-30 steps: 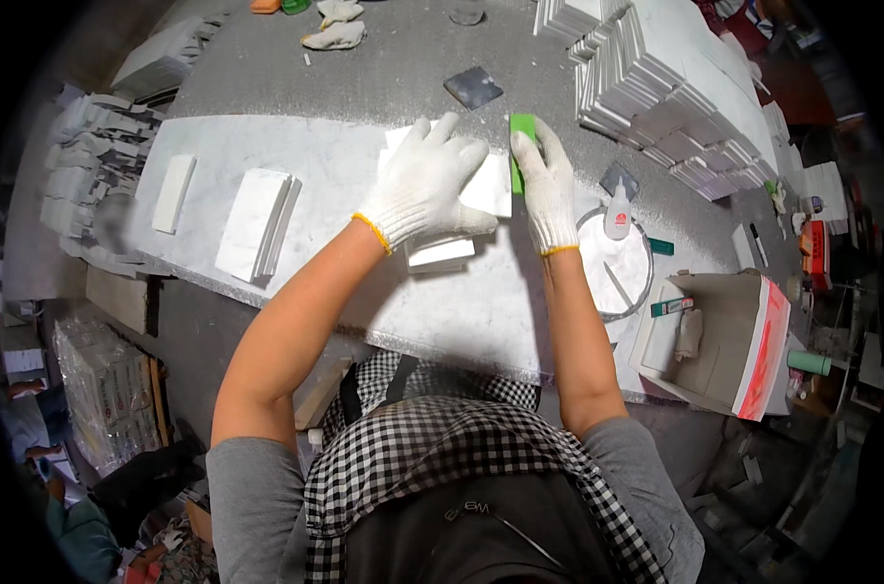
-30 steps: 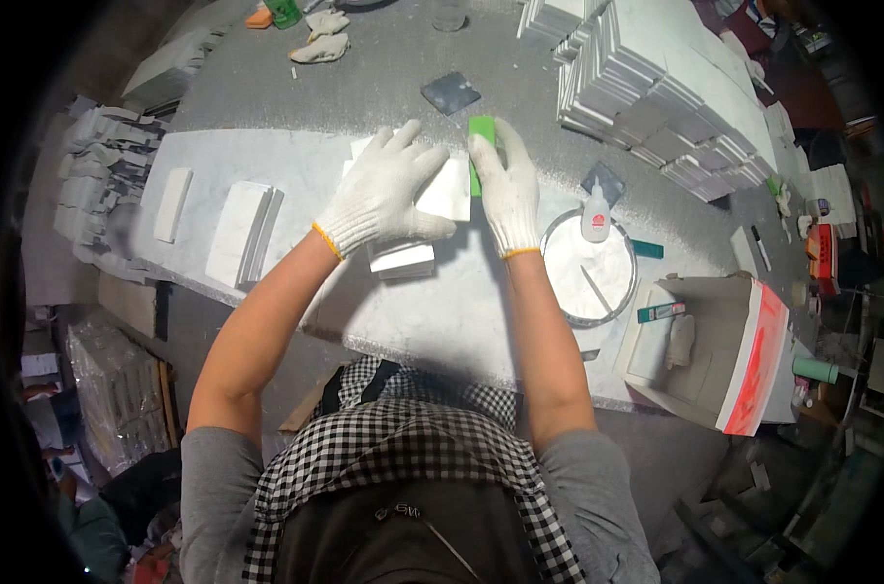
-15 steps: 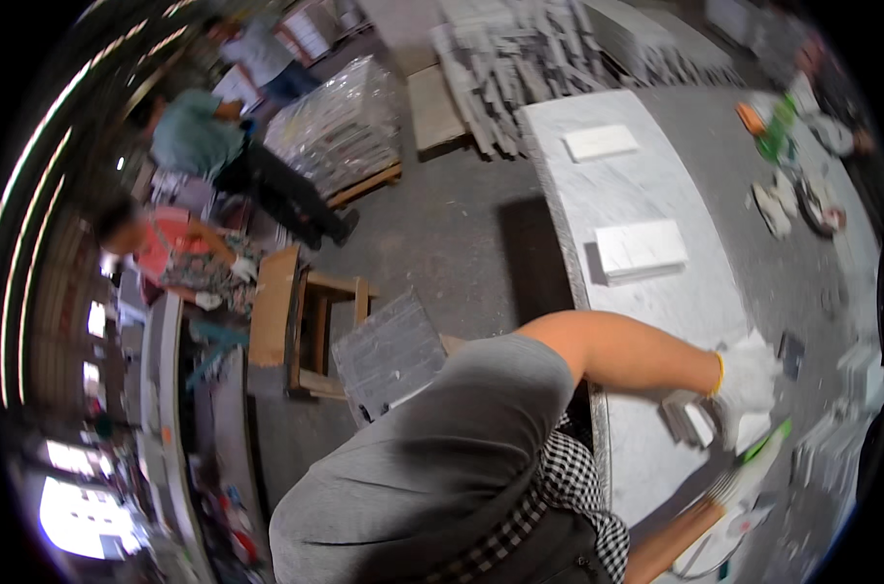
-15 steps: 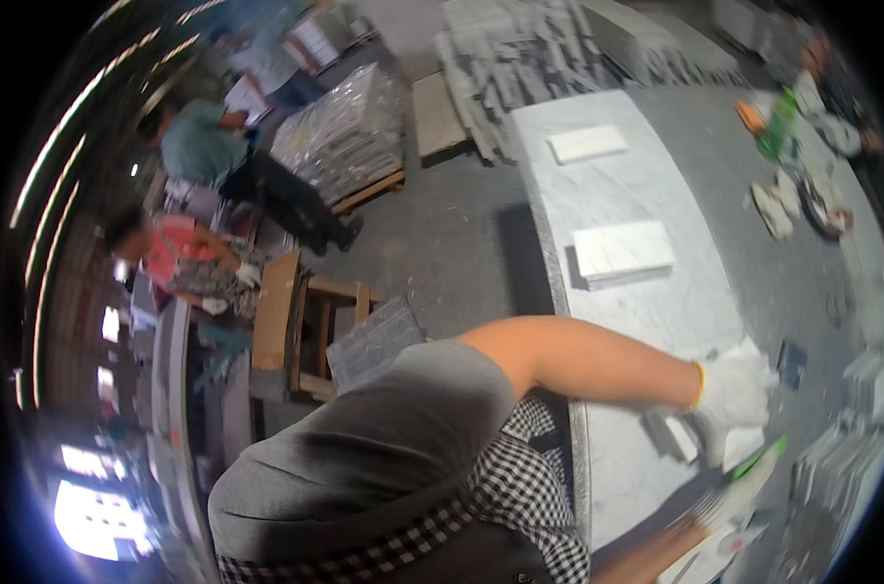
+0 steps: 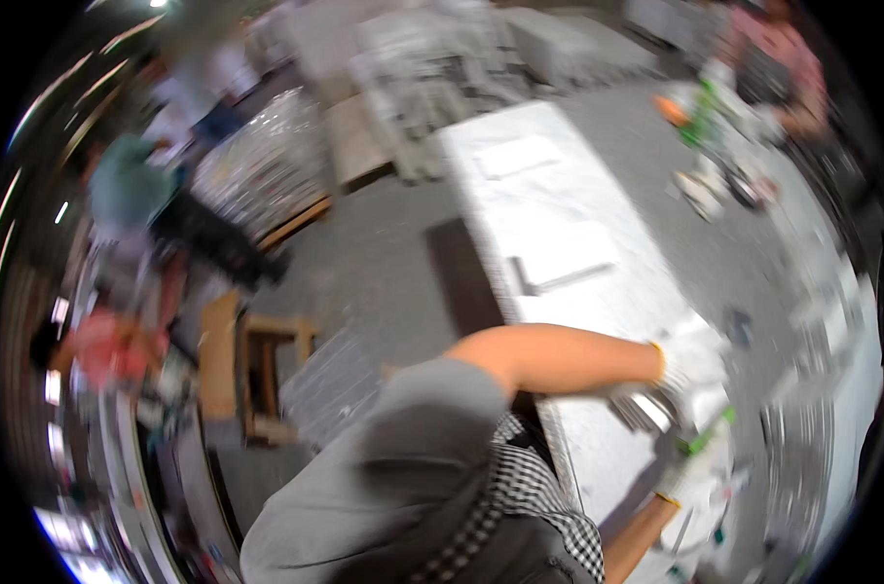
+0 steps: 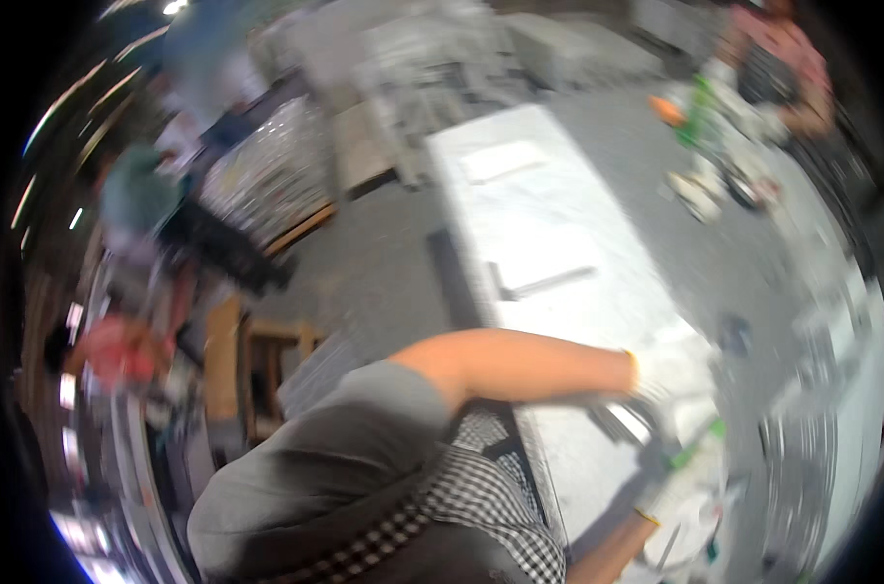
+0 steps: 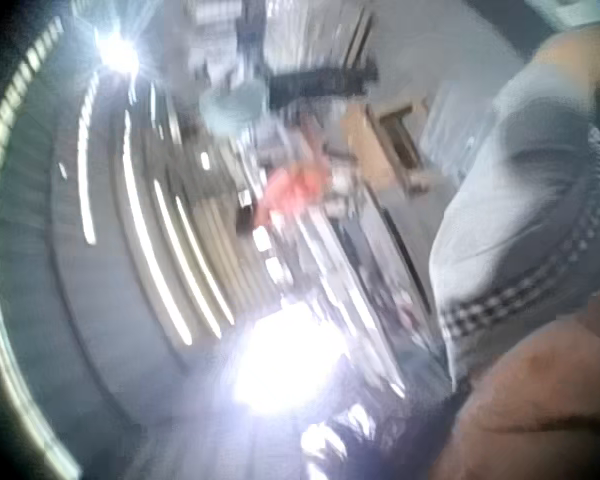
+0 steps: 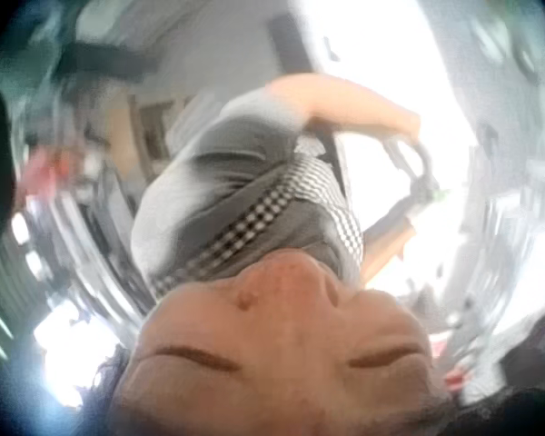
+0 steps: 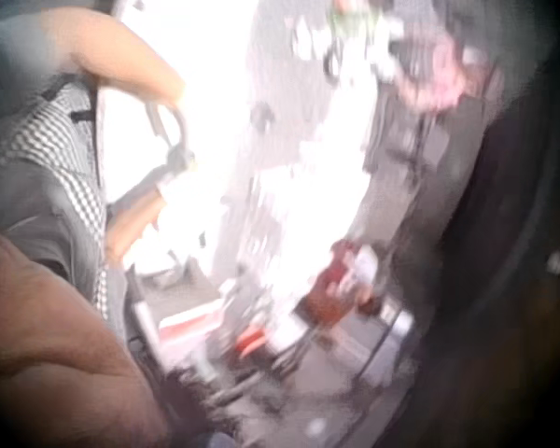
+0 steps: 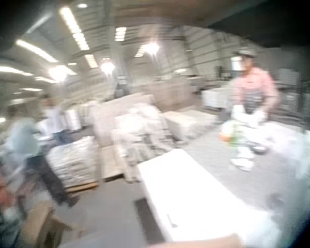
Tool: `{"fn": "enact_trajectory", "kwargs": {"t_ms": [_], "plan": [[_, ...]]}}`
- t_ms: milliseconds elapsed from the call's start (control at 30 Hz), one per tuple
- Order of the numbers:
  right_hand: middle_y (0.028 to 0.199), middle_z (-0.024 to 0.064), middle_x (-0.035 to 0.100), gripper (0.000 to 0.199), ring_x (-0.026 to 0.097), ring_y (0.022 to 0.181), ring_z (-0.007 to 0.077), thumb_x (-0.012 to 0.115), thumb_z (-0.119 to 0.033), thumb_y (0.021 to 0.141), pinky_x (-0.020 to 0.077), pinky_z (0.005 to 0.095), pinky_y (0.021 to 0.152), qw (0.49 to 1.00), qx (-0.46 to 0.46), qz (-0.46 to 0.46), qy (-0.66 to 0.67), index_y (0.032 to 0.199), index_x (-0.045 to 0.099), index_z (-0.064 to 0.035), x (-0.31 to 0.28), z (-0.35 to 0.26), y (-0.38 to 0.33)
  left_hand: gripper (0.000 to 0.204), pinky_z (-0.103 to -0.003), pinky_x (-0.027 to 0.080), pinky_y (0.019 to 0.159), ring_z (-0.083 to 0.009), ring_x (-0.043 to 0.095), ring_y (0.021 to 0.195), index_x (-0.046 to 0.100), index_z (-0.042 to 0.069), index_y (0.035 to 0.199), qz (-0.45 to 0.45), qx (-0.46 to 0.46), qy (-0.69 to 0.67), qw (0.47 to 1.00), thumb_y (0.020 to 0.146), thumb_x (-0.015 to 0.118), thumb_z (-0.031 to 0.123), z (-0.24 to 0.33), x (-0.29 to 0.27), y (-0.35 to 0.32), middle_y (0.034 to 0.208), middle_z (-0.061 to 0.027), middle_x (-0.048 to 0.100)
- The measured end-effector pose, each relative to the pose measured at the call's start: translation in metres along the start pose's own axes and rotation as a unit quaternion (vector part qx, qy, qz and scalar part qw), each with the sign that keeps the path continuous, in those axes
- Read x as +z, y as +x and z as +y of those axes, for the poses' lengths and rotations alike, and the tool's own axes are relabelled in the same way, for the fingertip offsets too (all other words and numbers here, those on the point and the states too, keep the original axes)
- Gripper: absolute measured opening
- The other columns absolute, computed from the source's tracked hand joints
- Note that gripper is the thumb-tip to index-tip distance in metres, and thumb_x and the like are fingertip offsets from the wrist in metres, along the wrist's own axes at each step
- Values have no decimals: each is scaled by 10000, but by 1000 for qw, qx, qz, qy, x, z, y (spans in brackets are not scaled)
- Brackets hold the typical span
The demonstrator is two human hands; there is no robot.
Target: The person repeatedly picks up white rectangular ceramic tiles, scrapes edges with a metal tool, and rubs edges with a green abrasive block. Finished tiles are stacked on the table. The person handles tiles one at a time throughout the clip.
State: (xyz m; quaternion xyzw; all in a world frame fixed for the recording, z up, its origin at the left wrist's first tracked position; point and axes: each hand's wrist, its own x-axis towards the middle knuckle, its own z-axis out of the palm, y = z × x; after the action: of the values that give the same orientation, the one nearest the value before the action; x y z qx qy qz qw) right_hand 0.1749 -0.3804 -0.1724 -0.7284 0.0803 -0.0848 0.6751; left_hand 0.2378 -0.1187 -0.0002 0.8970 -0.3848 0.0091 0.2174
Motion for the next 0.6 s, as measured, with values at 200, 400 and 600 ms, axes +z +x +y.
{"fn": "enact_trajectory", "kwargs": {"t_ms": [200, 400, 600], "plan": [[1477, 126, 522, 668, 506, 1308, 226, 508, -498, 1049, 397, 363, 1097, 983, 129, 37, 122, 1529, 442, -37, 83, -97, -18, 897, -513, 457, 1013, -371, 574, 1219, 683, 100, 1256, 54, 3, 52, 997, 546, 791, 638, -2, 8, -7, 1254, -193, 623], [1365, 131, 604, 582, 565, 1223, 202, 538, -412, 1056, 439, 337, 1046, 993, 58, 26, 95, 1455, 513, 11, 83, -100, -41, 799, -560, 343, 1135, -448, 453, 1352, 642, 6, 1179, -47, 0, 64, 997, 623, 764, 567, -3, -5, -5, 1206, -224, 664], [1285, 105, 645, 492, 584, 1134, 168, 559, -292, 1060, 466, 312, 986, 975, 102, 40, 194, 1442, 525, 17, 84, -115, -32, 827, -571, 306, 1173, -462, 427, 1384, 626, 9, 1219, -41, 5, 62, 997, 609, 796, 542, -4, 4, -6, 1247, -221, 661]]}}
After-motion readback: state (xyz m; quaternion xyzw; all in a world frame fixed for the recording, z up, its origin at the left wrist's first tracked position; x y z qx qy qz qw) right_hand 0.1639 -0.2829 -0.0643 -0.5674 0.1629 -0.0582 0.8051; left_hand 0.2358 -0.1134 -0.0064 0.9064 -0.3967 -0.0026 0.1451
